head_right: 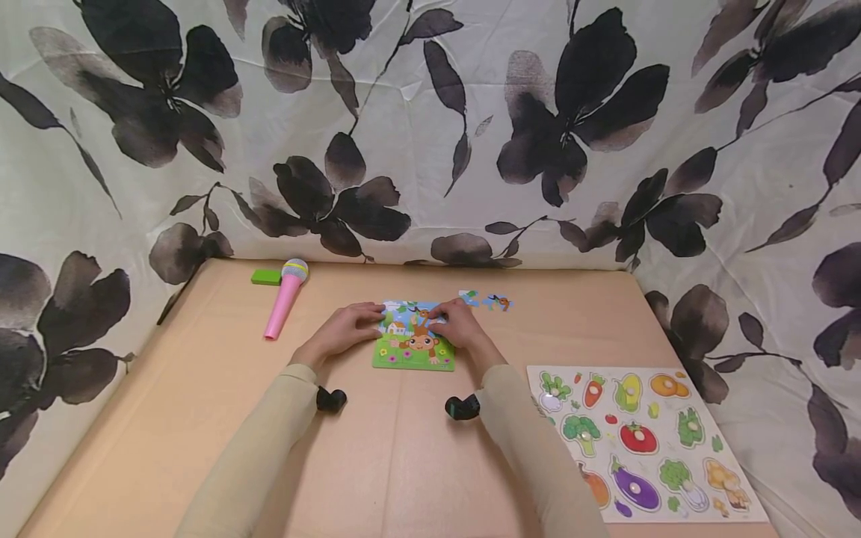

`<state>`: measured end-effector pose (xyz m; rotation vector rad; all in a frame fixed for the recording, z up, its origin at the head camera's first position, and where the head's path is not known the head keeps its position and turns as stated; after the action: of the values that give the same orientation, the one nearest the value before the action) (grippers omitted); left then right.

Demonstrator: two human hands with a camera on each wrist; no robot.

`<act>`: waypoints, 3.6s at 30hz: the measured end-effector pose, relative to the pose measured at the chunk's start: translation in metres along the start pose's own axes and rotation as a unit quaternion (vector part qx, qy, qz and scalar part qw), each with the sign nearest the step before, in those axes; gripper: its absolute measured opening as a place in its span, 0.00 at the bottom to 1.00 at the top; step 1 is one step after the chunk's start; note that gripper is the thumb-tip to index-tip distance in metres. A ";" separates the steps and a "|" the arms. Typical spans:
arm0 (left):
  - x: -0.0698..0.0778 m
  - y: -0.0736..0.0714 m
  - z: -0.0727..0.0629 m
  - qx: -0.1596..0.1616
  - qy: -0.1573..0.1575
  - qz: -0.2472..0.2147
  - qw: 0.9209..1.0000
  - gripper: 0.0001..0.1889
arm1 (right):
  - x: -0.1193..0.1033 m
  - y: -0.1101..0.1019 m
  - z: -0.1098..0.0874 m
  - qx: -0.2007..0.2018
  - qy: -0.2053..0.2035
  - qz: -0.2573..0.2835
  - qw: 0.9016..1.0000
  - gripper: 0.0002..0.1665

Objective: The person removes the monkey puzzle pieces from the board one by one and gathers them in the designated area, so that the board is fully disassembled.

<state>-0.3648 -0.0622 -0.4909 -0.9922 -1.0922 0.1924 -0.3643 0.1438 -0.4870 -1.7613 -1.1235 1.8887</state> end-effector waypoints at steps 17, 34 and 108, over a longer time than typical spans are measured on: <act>0.002 -0.002 0.000 0.001 0.004 0.002 1.000 0.21 | 0.005 0.002 0.000 0.019 0.050 0.038 0.998 0.09; 0.001 0.000 0.000 -0.002 0.003 0.003 1.000 0.22 | 0.007 -0.002 -0.003 0.063 0.067 0.067 0.994 0.11; 0.002 0.000 -0.002 -0.006 -0.001 0.005 1.000 0.22 | 0.104 -0.097 -0.047 0.275 0.189 0.340 0.879 0.20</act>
<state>-0.3624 -0.0620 -0.4892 -1.0080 -1.0910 0.1948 -0.3654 0.2936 -0.4847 -2.1608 0.2185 1.7956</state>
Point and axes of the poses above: each hand's wrist, its own z-axis towards the middle knuckle, its own y-axis out of the palm, x = y × z, the point moved 8 cm from there along z, towards the middle knuckle, and after that the axes turned 4 degrees about y, right-handed, at the moved point
